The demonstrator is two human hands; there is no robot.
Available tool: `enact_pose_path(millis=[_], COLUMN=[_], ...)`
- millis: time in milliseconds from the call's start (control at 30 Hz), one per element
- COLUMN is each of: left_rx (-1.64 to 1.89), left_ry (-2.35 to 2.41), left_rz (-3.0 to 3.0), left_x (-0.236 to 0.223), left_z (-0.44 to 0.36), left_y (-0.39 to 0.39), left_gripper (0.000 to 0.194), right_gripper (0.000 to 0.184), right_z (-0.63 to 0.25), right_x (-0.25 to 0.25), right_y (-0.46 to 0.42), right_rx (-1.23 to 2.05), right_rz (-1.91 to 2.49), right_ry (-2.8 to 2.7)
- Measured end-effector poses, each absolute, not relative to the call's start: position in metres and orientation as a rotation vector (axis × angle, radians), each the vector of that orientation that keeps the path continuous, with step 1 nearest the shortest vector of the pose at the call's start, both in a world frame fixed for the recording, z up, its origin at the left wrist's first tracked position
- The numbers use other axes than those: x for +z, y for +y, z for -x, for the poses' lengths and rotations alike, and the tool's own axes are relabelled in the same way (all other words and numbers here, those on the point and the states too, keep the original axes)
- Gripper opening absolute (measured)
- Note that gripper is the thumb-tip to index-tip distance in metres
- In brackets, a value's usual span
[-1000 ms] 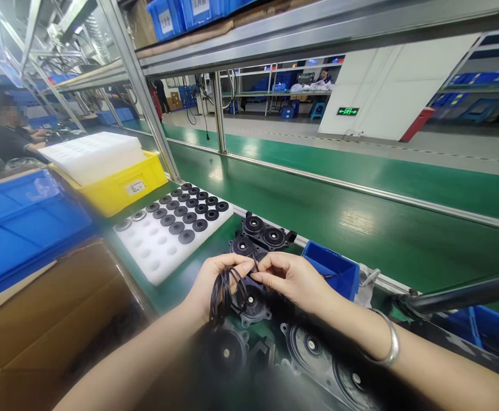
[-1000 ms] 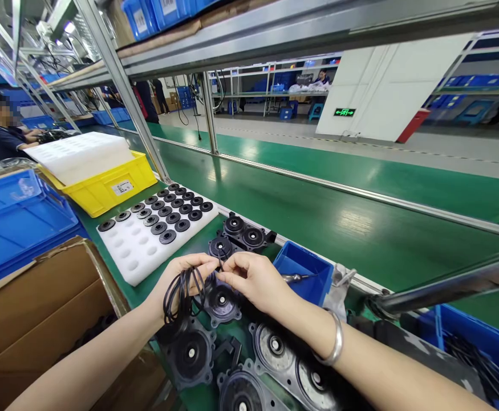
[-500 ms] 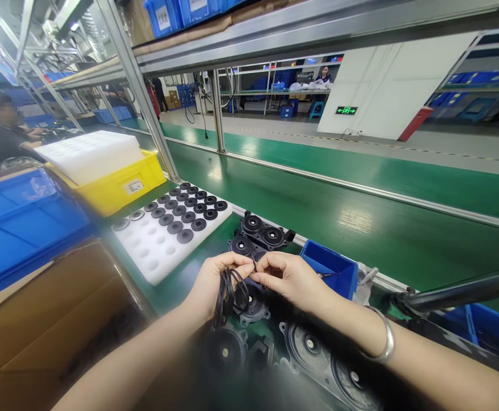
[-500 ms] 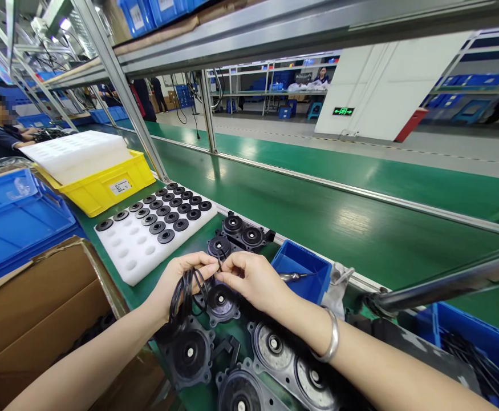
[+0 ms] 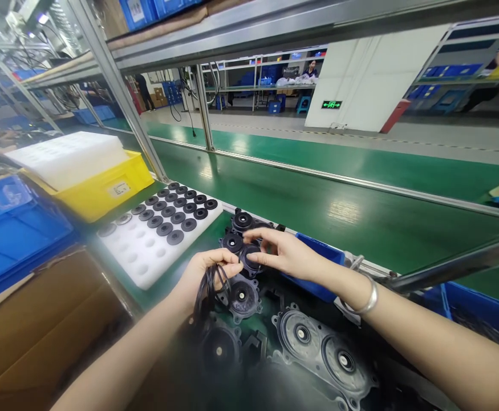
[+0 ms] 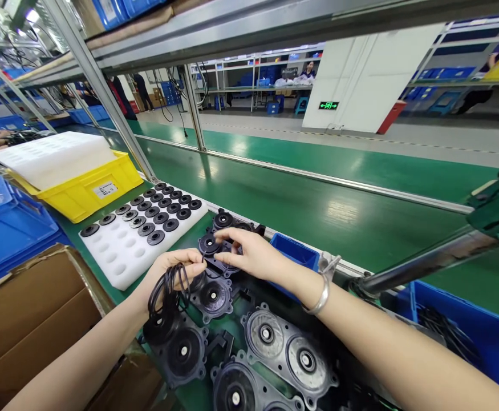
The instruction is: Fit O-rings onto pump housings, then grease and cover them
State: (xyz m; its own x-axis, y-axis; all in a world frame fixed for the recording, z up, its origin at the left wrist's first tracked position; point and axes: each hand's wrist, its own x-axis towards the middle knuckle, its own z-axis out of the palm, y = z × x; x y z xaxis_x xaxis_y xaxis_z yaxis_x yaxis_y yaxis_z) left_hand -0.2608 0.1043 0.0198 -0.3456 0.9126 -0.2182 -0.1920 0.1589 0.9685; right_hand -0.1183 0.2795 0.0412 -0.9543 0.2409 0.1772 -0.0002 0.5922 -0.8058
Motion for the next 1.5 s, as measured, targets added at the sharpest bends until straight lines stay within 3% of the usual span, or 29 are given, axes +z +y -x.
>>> enact_pose_path(millis=[167, 367, 533, 667, 900, 1100, 1500], left_rx=[1.346, 1.347, 1.296, 1.229, 0.768, 0.464, 0.235], left_ry=[1.472, 1.761, 1.905, 2.06, 2.059, 2.028, 2.068], left_rz=[-0.794, -1.061, -1.293, -1.649, -2.266, -2.437, -2.52], left_x=[0.014, 0.001, -0.001, 0.004, -0.009, -0.021, -0.021], left_z=[0.267, 0.276, 0.278, 0.279, 0.273, 0.267, 0.267], left_y=[0.107, 0.112, 0.113, 0.109, 0.108, 0.115, 0.116], left_gripper=[0.036, 0.032, 0.027, 0.031, 0.03, 0.033, 0.034], right_gripper=[0.049, 0.053, 0.046, 0.029, 0.013, 0.01, 0.004], right_z=[0.123, 0.126, 0.13, 0.137, 0.156, 0.16, 0.158], right_x=[0.03, 0.03, 0.019, 0.003, -0.009, -0.008, -0.011], right_y=[0.286, 0.297, 0.304, 0.311, 0.31, 0.303, 0.308], right_rx=[1.816, 1.944, 1.646, 1.395, 1.022, 0.873, 0.735], right_rz=[0.374, 0.521, 0.606, 0.726, 0.814, 0.852, 0.83], right_ry=[-2.387, -2.263, -2.416, -2.593, -2.719, -2.786, -2.818])
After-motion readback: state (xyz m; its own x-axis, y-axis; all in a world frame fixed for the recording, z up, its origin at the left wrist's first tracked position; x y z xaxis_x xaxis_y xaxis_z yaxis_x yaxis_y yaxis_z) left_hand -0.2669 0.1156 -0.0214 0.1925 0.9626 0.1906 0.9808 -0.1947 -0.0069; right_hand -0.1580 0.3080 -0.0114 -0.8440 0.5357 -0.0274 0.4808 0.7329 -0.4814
